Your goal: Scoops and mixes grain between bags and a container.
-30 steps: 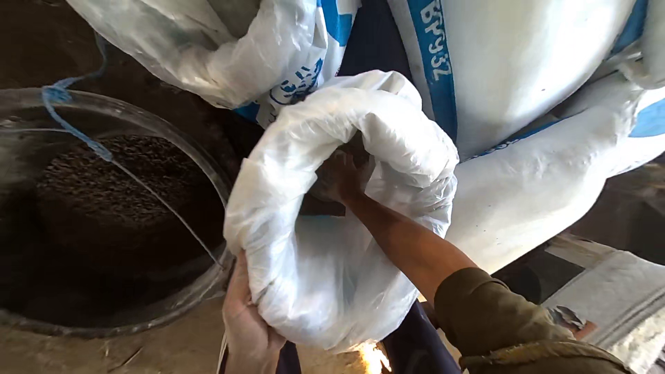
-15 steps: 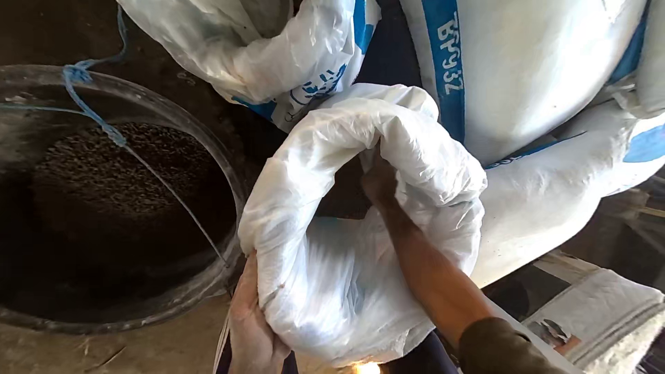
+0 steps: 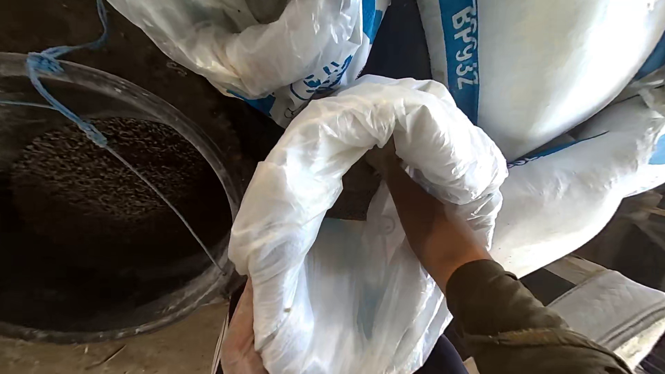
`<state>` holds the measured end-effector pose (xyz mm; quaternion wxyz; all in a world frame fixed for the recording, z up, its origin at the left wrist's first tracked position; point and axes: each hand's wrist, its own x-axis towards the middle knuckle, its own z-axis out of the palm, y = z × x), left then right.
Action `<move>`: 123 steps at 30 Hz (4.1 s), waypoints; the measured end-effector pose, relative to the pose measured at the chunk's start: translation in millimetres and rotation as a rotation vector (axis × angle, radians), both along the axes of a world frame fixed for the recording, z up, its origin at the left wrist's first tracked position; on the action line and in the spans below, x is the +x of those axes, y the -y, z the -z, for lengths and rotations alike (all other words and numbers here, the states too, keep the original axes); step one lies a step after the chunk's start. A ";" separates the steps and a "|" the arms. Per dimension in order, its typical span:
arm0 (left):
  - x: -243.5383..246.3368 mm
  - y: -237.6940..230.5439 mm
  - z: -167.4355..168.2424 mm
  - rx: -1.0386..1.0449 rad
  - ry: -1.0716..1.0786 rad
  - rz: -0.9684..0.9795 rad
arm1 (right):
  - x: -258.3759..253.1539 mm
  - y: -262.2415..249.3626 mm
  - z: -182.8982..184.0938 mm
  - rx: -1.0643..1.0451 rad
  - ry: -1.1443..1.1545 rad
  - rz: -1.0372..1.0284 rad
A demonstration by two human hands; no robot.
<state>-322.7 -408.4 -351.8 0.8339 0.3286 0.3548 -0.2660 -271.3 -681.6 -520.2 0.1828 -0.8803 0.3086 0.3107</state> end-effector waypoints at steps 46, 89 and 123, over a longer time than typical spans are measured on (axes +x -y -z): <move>-106.7 -13.6 -7.8 0.303 0.215 0.159 | 27.0 -70.8 -320.3 0.537 0.152 0.243; -62.0 -19.3 -3.5 -0.149 0.219 0.159 | 6.7 -4.8 40.0 0.154 -0.062 0.014; -48.2 29.5 9.2 -0.236 -0.047 0.172 | 17.6 61.3 -205.9 0.567 0.004 0.271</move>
